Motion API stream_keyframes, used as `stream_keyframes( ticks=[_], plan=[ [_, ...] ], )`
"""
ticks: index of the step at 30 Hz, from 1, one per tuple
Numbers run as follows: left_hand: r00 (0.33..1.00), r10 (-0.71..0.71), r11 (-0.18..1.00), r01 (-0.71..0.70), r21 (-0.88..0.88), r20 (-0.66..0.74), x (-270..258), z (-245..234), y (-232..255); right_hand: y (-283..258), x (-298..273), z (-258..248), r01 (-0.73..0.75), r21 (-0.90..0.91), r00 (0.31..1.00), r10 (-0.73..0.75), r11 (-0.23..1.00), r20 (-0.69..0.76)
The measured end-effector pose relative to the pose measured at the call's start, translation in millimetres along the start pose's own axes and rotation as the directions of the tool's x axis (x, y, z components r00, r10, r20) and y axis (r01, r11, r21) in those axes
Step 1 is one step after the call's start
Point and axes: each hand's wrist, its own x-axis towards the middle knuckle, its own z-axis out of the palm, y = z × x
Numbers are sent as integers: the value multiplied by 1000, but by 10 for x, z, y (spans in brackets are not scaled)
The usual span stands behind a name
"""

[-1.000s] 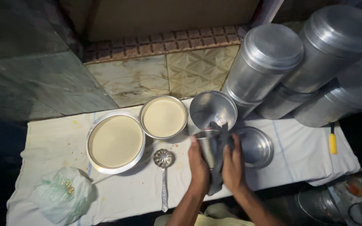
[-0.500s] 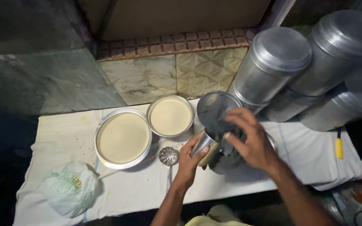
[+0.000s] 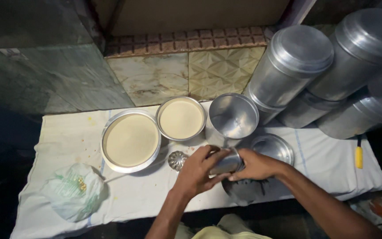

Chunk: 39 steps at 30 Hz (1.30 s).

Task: The person pours a white batter from a large metal container into two round metal pans, then uses a ladle to transfer batter between the pans and a smaller metal container. The person also wipes the large container with a dark cloth.

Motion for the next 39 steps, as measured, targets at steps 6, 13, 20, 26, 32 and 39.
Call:
stream_keyframes(
  ticks=[6, 13, 20, 26, 32, 39],
  plan=[
    [984, 60, 977, -23, 211, -167, -6, -69, -66, 248, -44, 53, 5, 679, 980, 130, 734, -148],
    [958, -165, 983, 143, -111, -232, -119, -93, -126, -214, -54, 177, 382, 206, 766, -183, 901, -616],
    [980, -165, 986, 168, 13, -112, -184, -14, -114, -712, -90, 324, 110, -658, 708, -523, 745, -475],
    [995, -27, 998, 21, 63, 98, -405, -52, -151, -705, -65, 233, 112, -434, 894, -282, 894, -348],
    [969, -151, 986, 163, 44, -198, -664, 229, -218, -283, 53, 248, 6, -204, 977, -49, 979, -206],
    [781, -557, 830, 532, -168, -283, -827, 662, -571, 424, 25, 437, -357, -327, 878, 196, 875, -436]
  ],
)
